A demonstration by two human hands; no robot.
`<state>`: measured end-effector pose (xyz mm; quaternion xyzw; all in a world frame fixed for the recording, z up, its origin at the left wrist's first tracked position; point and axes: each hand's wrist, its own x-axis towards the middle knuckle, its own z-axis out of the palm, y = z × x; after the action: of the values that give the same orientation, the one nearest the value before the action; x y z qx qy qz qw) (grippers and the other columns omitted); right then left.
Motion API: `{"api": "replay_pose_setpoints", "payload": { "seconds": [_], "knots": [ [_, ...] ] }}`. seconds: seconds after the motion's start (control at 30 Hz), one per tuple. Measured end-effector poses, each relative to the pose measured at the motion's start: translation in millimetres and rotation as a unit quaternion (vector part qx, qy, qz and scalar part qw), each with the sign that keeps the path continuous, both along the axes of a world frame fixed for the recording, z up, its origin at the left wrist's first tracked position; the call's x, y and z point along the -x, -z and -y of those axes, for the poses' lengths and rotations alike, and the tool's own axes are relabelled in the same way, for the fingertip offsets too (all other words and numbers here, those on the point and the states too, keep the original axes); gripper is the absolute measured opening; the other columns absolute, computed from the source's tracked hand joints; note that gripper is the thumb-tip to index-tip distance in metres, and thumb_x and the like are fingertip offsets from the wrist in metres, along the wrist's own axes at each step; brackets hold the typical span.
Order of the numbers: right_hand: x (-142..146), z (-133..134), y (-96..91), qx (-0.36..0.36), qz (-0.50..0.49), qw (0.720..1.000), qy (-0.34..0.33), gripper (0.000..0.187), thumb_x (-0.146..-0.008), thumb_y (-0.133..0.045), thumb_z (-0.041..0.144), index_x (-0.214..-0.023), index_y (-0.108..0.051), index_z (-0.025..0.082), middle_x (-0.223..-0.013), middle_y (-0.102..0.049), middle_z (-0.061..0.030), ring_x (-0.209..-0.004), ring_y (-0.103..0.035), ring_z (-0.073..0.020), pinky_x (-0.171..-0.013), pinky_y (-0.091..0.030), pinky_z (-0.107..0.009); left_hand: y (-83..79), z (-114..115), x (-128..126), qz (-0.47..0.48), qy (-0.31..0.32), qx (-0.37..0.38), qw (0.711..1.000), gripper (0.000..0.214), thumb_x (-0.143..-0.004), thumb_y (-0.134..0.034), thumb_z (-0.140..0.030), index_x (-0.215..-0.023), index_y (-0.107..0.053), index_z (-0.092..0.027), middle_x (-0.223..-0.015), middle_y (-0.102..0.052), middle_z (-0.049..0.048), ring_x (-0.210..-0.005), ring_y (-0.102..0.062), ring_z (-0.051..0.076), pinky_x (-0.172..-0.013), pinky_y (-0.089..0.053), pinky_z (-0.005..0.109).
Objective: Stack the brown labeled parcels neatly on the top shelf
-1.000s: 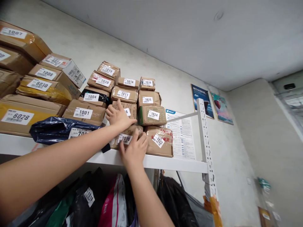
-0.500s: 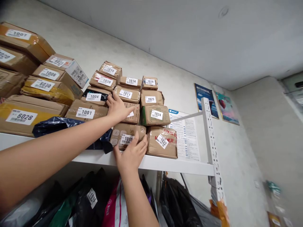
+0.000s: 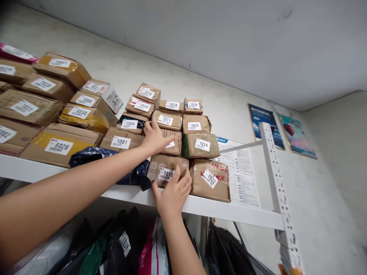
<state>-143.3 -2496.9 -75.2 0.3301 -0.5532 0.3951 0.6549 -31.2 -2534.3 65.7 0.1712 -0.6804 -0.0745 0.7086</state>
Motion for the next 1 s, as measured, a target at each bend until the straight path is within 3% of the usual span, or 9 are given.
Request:
{"api": "replay_pose_setpoints", "payload": {
  "seconds": [0.13,0.2,0.27,0.37,0.43,0.6,0.87,1.0],
  "knots": [
    [1.6,1.1,0.1,0.011,-0.013,1.0,0.013,0.076,-0.075,-0.057,0.055,-0.129,-0.041,0.003,-0.127,-0.039,-0.0305,-0.115,-0.041,-0.0438,-0.092,-0.04,-0.057,5.6,11.3,-16.6,0.059,-0.006,0.058,0.997,0.103,-0.072,-0.06,-0.052,-0.144,-0.01,0.003,-0.141,-0.024,0.0283,-0.135,-0.023,0.039,-0.112,-0.022,0.046],
    [2.3,1.3,0.4,0.017,-0.021,0.999,0.02,0.076,-0.076,-0.056,0.055,-0.129,-0.041,0.003,-0.126,-0.04,-0.031,-0.114,-0.041,-0.0441,-0.091,-0.041,-0.057,5.4,18.1,-27.7,0.024,-0.051,0.074,0.996,0.09,-0.075,-0.058,-0.048,-0.143,-0.019,-0.004,-0.139,-0.03,0.0245,-0.133,-0.029,0.036,-0.11,-0.027,0.044],
    [3.4,1.7,0.7,0.021,-0.029,0.999,0.025,0.074,-0.078,-0.053,0.056,-0.129,-0.041,0.003,-0.125,-0.041,-0.0313,-0.113,-0.041,-0.0438,-0.09,-0.041,-0.057,2.5,24.5,-37.7,-0.044,-0.122,0.027,0.991,0.086,-0.072,-0.063,-0.045,-0.141,-0.025,-0.009,-0.141,-0.032,0.0232,-0.133,-0.03,0.036,-0.111,-0.025,0.045],
    [5.3,2.2,1.1,0.023,-0.033,0.999,0.021,0.074,-0.079,-0.05,0.058,-0.128,-0.041,0.003,-0.124,-0.041,-0.0317,-0.113,-0.04,-0.0435,-0.09,-0.041,-0.056,-5.2,33.0,-47.5,-0.046,-0.178,-0.129,0.974,0.113,-0.057,-0.077,-0.05,-0.143,-0.02,-0.004,-0.146,-0.026,0.0296,-0.138,-0.022,0.041,-0.115,-0.013,0.05],
    [6.0,2.4,1.1,0.021,-0.033,0.999,0.017,0.075,-0.079,-0.05,0.059,-0.128,-0.041,0.003,-0.125,-0.04,-0.0319,-0.114,-0.04,-0.0437,-0.09,-0.04,-0.057,-10.1,38.4,-51.2,-0.009,-0.187,-0.183,0.965,0.121,-0.054,-0.078,-0.053,-0.144,-0.015,-0.003,-0.146,-0.026,0.0326,-0.138,-0.022,0.042,-0.114,-0.011,0.052],
    [4.7,3.0,0.6,0.023,-0.029,0.999,0.007,0.074,-0.08,-0.049,0.058,-0.128,-0.04,0.003,-0.125,-0.04,-0.0322,-0.113,-0.039,-0.0435,-0.091,-0.039,-0.058,-14.9,49.2,-58.2,-0.019,-0.199,-0.201,0.959,0.12,-0.052,-0.078,-0.053,-0.145,-0.017,-0.006,-0.138,-0.039,0.0304,-0.129,-0.036,0.042,-0.109,-0.024,0.052],
    [2.5,3.6,1.7,0.021,-0.018,1.0,0.006,0.075,-0.078,-0.052,0.058,-0.127,-0.043,0.002,-0.125,-0.04,-0.0316,-0.115,-0.039,-0.0434,-0.092,-0.04,-0.057,-4.3,49.3,-58.7,-0.086,-0.188,-0.168,0.964,0.114,-0.047,-0.082,-0.048,-0.139,-0.029,-0.007,-0.132,-0.041,0.0275,-0.122,-0.041,0.041,-0.103,-0.032,0.047],
    [3.8,2.7,-1.0,0.016,-0.007,1.0,0.005,0.077,-0.076,-0.055,0.057,-0.126,-0.045,0.001,-0.126,-0.04,-0.0322,-0.115,-0.04,-0.0441,-0.094,-0.039,-0.057,-5.4,47.5,-56.4,-0.075,-0.18,-0.153,0.969,0.119,-0.047,-0.083,-0.048,-0.143,-0.024,-0.008,-0.135,-0.037,0.0279,-0.126,-0.037,0.043,-0.107,-0.026,0.05]
  ]
}}
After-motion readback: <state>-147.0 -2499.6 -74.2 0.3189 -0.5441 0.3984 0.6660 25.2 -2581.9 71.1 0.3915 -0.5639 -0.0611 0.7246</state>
